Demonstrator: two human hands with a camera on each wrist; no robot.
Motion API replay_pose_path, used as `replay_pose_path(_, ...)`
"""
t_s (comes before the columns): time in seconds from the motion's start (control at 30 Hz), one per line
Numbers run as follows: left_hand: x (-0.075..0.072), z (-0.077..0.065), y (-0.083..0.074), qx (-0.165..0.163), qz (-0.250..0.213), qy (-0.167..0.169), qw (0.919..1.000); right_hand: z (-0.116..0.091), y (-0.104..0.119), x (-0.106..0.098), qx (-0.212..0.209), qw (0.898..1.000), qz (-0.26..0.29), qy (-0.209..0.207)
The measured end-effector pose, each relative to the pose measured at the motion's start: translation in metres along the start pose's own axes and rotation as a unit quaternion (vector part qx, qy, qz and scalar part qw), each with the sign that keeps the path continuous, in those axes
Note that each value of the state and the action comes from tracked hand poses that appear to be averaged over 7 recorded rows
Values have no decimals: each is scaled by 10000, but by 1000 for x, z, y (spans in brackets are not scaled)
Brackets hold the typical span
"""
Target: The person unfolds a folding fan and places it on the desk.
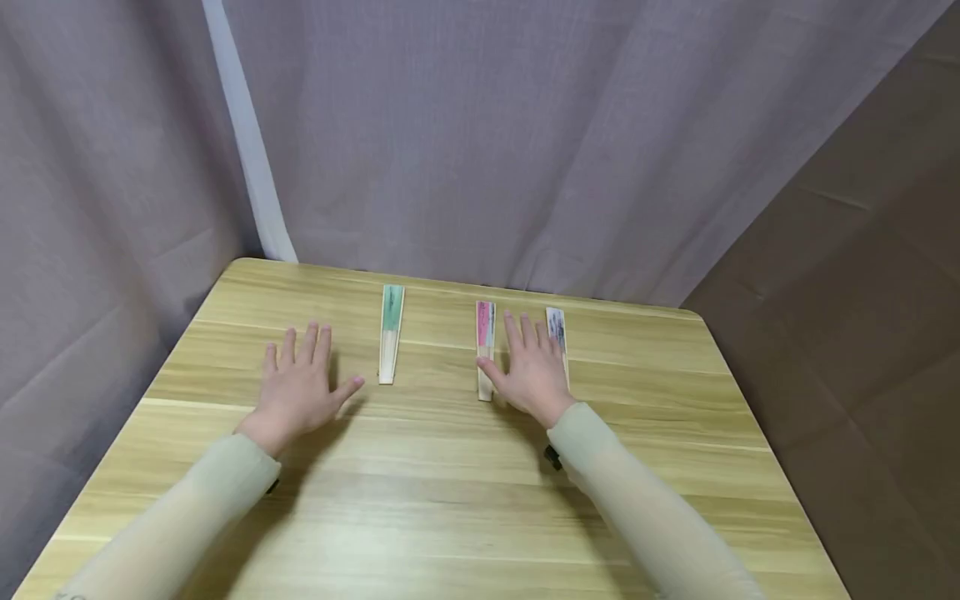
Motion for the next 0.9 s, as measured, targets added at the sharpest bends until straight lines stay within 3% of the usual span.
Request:
replay_pose_path(0.17,3,4,-6,42,-512,-55,9987,8,13,3,-8,9965,823,110)
replay_pose_path(0.3,6,15,-16,136,-951,-116,9953,19,30,5,129,9806,1958,34)
replay_pose_path(0.43,8,29,-27,180,-1048,-137,9942,35,45,16,422,9470,3182,98)
replay_pose_path(0.53,11,38,-35,180,-1115,42,9936,46,50,30,798,9193,3842,287)
replay_pose_path(0.7,21,49,-42,-16,-1443,349,9889,60,53,52,1308,8837,4461,536)
replay_pose_path(0.9,25,54,-46,-137,-1610,333,9863,74,62,70,1584,8490,4987,738)
Point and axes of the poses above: each hand's wrist, its own z-axis towards the middle knuckle, its own x-axis out of the palm, y = z × x, the point moved 9 cm from there along z, towards the middle knuckle, and after that the axes turned 10 degrees about z, right-handed, at the moved point
